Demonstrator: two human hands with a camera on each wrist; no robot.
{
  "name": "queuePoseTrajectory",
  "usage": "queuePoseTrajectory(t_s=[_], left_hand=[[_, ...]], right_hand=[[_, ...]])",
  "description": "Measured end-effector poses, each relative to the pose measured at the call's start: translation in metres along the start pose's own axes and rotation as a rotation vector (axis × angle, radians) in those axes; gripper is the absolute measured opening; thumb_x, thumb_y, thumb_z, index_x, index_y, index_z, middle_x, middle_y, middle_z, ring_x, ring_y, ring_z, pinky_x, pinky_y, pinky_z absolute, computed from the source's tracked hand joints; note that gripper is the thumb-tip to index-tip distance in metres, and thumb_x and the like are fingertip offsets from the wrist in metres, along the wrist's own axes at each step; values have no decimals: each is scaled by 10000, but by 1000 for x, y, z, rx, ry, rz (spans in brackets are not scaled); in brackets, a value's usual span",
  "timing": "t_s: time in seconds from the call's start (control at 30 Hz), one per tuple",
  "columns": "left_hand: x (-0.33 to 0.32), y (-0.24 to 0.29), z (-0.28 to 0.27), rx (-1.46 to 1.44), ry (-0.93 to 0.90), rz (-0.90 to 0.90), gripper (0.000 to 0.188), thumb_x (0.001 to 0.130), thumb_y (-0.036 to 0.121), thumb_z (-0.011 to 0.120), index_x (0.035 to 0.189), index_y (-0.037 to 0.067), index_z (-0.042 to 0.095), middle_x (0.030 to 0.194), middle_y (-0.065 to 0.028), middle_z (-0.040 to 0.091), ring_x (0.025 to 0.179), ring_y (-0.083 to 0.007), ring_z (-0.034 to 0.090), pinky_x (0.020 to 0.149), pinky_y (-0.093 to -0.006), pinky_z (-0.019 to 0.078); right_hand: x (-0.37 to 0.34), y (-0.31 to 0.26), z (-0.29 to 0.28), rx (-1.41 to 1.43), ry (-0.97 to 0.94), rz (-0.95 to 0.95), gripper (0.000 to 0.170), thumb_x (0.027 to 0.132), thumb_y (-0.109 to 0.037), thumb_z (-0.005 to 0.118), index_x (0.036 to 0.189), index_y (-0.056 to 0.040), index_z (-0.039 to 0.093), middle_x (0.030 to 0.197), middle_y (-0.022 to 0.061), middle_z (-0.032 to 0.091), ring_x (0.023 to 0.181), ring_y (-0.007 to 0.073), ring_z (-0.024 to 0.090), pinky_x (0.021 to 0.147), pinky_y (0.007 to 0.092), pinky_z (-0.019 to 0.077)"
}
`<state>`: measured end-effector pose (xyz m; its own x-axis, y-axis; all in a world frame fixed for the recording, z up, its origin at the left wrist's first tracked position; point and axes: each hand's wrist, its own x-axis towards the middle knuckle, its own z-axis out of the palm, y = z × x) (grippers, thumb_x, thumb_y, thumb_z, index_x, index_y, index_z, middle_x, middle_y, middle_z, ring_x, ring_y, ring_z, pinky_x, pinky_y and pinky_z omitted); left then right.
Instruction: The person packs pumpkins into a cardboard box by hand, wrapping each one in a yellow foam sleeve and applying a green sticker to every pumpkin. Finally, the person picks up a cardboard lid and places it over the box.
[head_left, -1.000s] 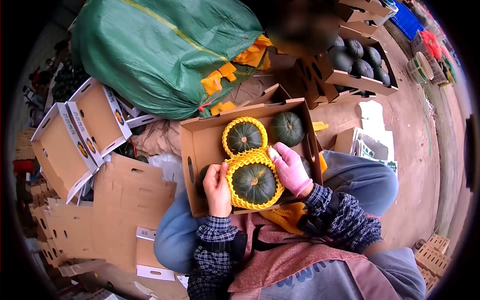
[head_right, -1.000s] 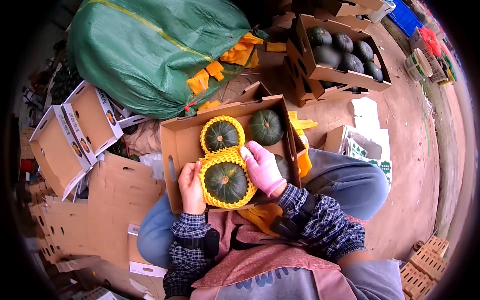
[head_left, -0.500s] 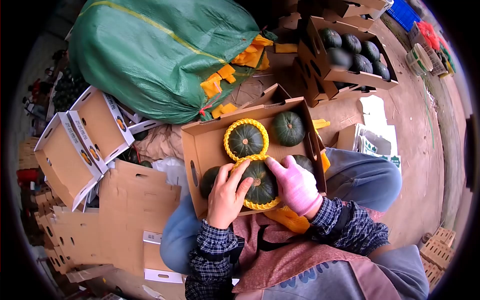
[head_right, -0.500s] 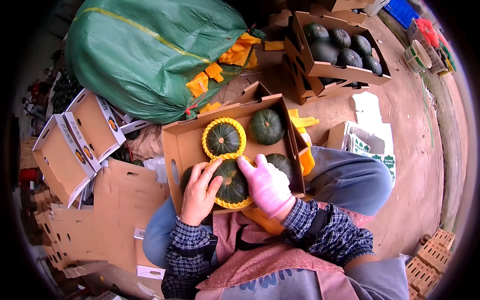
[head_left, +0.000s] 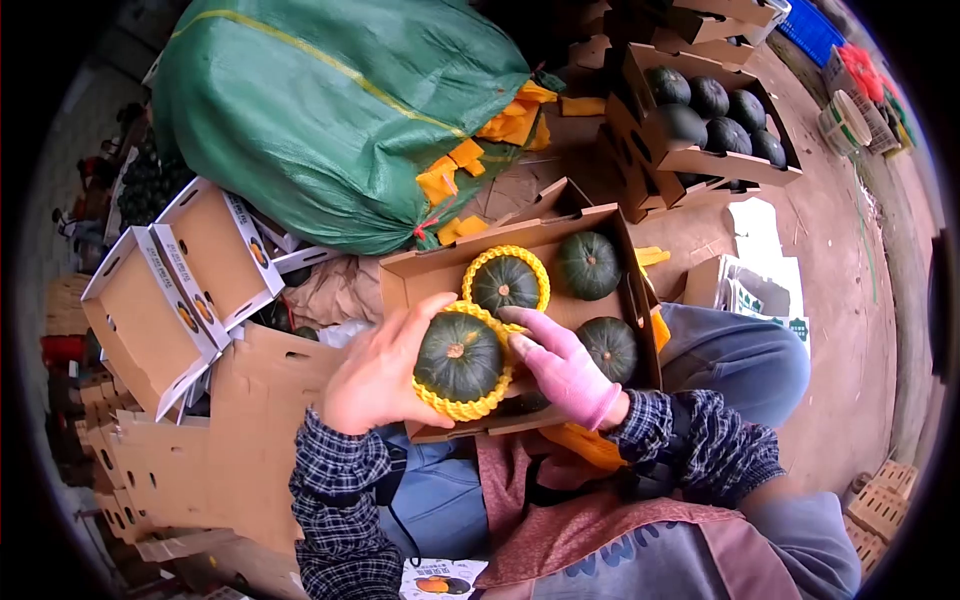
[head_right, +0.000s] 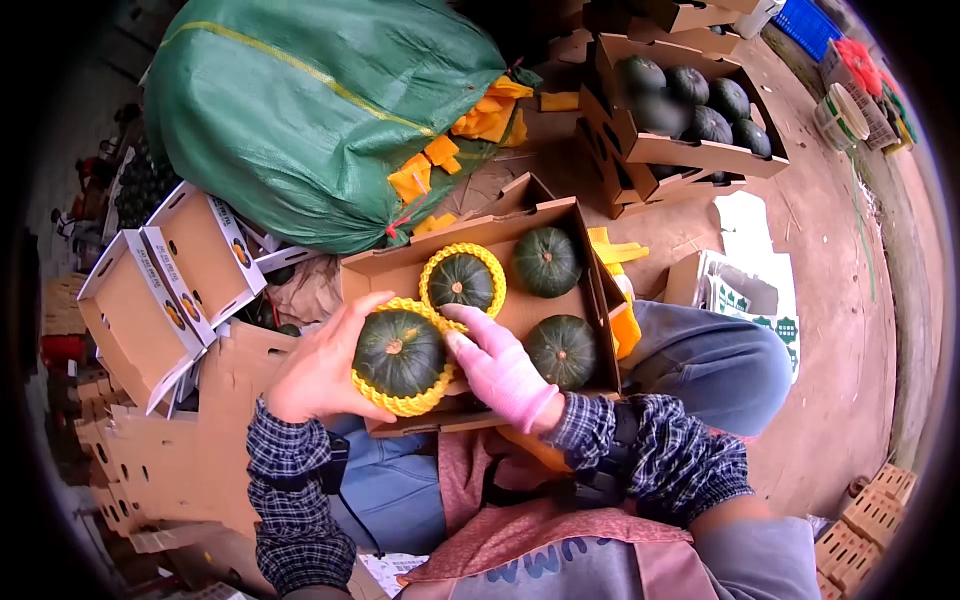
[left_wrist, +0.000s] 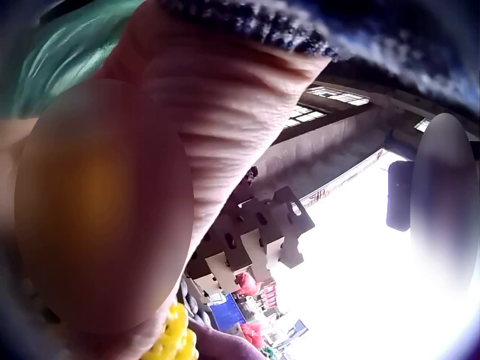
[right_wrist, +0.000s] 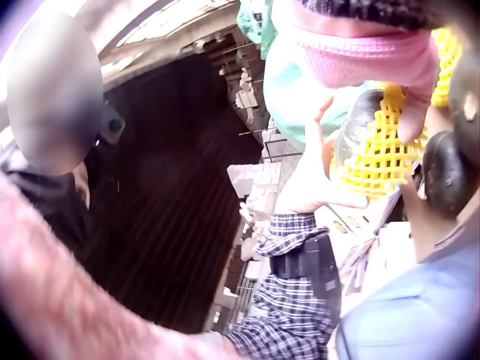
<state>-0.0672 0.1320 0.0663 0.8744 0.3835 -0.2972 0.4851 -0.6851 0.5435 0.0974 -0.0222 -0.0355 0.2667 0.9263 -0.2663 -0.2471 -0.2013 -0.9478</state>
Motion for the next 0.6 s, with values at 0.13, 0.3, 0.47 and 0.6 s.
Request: queuePoseTrajectory(t_s=[0.13,0.3,0.47,0.6], left_hand=[[26,-34,-44,392,-60,-114,1142,394,332,927,1390,204,384,1116,-89,606,1087,-333,594,883,-528,400],[52,-64,-5,680,52,104,1050,384,292,929,1327,202,476,1053,-85,567,1087,-294,514,916,-520,342],[66,-96,44,689,63,182,911,497,192,880,1320,178,489,1018,-97,539,1037,-306,519,903,-461,345],[62,-111,69,778,94,63,1013,558,167,874,1456,218,409,1084,-149,555,1068,-329,522,1006,-520,334]], right_hand=[[79,5,33,969,-298,616,365,991,-216,474,1282,2,507,1244,198,615,1110,333,634,1017,405,500],[77,32,45,1143,-118,573,325,935,-223,545,1196,-33,577,1196,115,645,1103,246,630,1011,377,484],[59,49,46,1136,53,493,235,876,-206,639,1089,-113,603,1153,9,619,1142,178,543,1012,336,400],[56,55,32,192,-173,-61,272,950,-163,575,1215,-104,590,1192,43,605,1110,158,583,968,348,482]])
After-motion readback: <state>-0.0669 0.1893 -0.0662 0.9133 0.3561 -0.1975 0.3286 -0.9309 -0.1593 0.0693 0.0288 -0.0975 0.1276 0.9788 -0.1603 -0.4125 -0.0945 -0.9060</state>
